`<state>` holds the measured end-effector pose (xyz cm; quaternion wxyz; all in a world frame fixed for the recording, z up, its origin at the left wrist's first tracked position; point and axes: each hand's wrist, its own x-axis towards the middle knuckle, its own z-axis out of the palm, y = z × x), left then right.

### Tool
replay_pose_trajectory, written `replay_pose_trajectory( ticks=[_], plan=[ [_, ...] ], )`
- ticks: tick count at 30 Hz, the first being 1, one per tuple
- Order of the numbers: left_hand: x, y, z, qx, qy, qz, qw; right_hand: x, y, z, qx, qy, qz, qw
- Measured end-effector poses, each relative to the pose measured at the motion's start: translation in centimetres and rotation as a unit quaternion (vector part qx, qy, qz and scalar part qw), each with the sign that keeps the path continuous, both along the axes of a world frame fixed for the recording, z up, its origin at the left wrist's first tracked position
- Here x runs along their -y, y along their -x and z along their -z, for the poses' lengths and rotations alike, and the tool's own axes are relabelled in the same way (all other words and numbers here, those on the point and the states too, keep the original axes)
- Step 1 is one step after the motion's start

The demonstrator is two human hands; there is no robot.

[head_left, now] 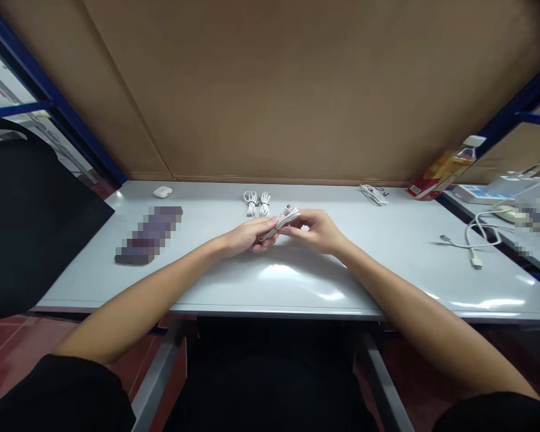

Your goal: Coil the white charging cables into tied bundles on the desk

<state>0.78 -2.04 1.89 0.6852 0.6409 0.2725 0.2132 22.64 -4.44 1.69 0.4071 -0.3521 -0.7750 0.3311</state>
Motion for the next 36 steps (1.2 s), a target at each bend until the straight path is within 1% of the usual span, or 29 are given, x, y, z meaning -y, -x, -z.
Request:
replay_pose_trajectory(
  ticks=[3,6,9,12,17,20,23,26,28,30,32,36],
  plan=[
    [0.0,-0.3,0.3,0.008,0.017,-0.023,1.000,0.0,0.3,0.3,-0.008,0.018,0.023,1.000],
    [0.1,-0.6,0.8,0.017,0.013,-0.057,0.998,0.0,0.6,0.8,-0.028,0.035,0.054,0.997],
    [0.1,-1.0,1.3,0.017,0.007,-0.074,0.997,0.0,0.8,1.2,-0.033,0.039,0.071,0.996],
    [0.2,-1.1,1.5,0.006,0.011,-0.076,0.997,0.1,0.7,1.2,-0.009,0.014,0.078,0.997],
    [0.4,-1.2,1.3,0.011,0.012,-0.066,0.998,0.5,0.8,0.8,0.025,-0.044,0.110,0.993],
    [0.5,-1.3,1.4,-0.004,-0.006,-0.080,0.997,0.7,1.1,0.7,0.040,-0.062,0.119,0.990],
    [0.4,-1.5,1.6,-0.018,-0.031,-0.131,0.991,0.9,1.5,0.7,0.059,-0.088,0.131,0.986],
    [0.1,-1.6,1.7,-0.002,-0.080,-0.183,0.980,0.9,1.6,0.8,0.077,-0.108,0.146,0.980],
    [-0.2,-1.5,1.6,0.015,-0.112,-0.187,0.976,0.8,1.6,0.8,0.085,-0.113,0.154,0.978],
    [-0.5,-1.2,1.5,0.027,-0.130,-0.172,0.976,0.7,1.5,0.9,0.088,-0.118,0.162,0.976],
    [-0.7,-1.0,1.5,0.034,-0.131,-0.164,0.977,0.7,1.4,1.0,0.083,-0.117,0.167,0.975],
    [-0.8,-1.0,1.6,0.036,-0.141,-0.182,0.973,0.8,1.5,0.9,0.050,-0.082,0.174,0.980]
  ],
)
